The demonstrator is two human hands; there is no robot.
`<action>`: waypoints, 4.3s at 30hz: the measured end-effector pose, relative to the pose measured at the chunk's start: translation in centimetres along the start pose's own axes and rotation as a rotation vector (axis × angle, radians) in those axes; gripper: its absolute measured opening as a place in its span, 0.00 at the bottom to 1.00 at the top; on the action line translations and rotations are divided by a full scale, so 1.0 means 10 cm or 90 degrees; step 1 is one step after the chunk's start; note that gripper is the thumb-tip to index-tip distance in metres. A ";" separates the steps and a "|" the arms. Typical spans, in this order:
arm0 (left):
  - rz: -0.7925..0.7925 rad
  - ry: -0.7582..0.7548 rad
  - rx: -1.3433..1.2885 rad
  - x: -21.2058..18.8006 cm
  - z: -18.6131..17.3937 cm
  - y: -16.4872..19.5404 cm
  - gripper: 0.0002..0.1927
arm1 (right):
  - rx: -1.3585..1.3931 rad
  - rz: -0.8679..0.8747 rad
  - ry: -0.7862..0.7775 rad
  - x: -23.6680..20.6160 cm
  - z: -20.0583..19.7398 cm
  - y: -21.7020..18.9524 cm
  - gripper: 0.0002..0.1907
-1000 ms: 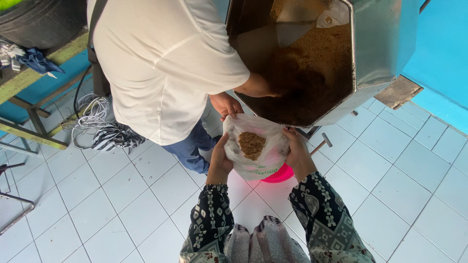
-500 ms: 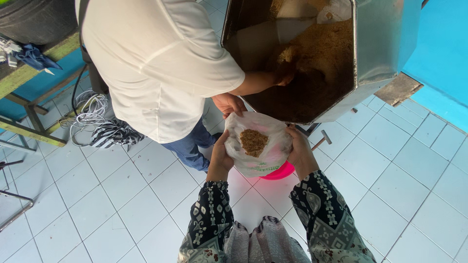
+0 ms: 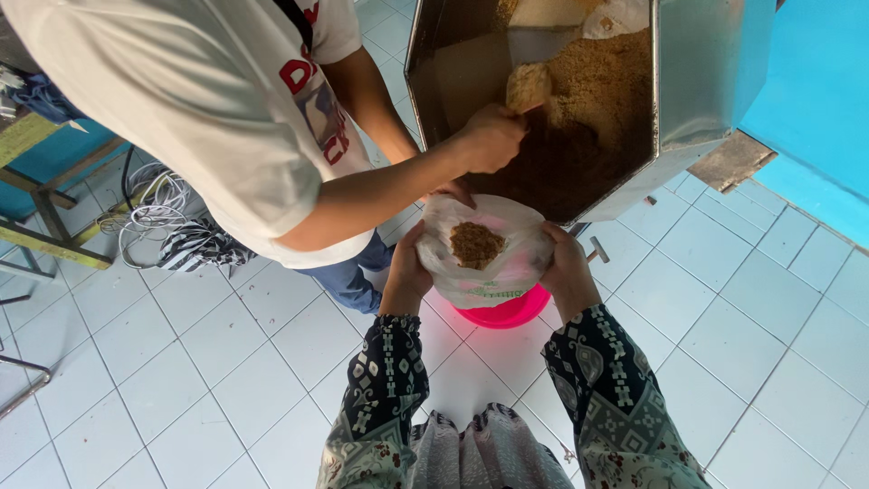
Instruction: The person sits at a small table folding thin dough wrappers around spoonfuls of brown filling, pressing the edges to seal each parcel and placing finished parcels into a plastic bag. Midway, the person holds a plastic bag while another person scoops brown filling from a large container into it, then returns to folding and filling more wrappers.
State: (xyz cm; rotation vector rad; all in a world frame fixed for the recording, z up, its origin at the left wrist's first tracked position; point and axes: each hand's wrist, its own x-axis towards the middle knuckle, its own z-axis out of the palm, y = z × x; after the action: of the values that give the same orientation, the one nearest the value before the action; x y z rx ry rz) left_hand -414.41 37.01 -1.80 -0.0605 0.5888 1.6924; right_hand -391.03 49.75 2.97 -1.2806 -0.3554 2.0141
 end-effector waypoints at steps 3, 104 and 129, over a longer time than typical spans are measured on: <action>0.007 -0.019 0.006 -0.05 0.06 0.02 0.24 | -0.001 -0.007 -0.044 0.03 -0.03 -0.02 0.20; -0.029 -0.082 0.051 -0.57 -0.30 -0.08 0.18 | -0.048 -0.098 -0.088 -0.21 -0.51 0.63 0.06; -0.093 -0.050 0.032 -0.85 -0.33 -0.27 0.19 | -0.042 -0.092 -0.050 -0.52 -0.93 0.89 0.12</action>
State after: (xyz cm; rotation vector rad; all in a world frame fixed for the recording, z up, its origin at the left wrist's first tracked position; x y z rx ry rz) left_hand -410.98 28.18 -2.56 -0.0016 0.5546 1.5304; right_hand -385.35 38.54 -2.89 -1.1834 -0.5401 1.9471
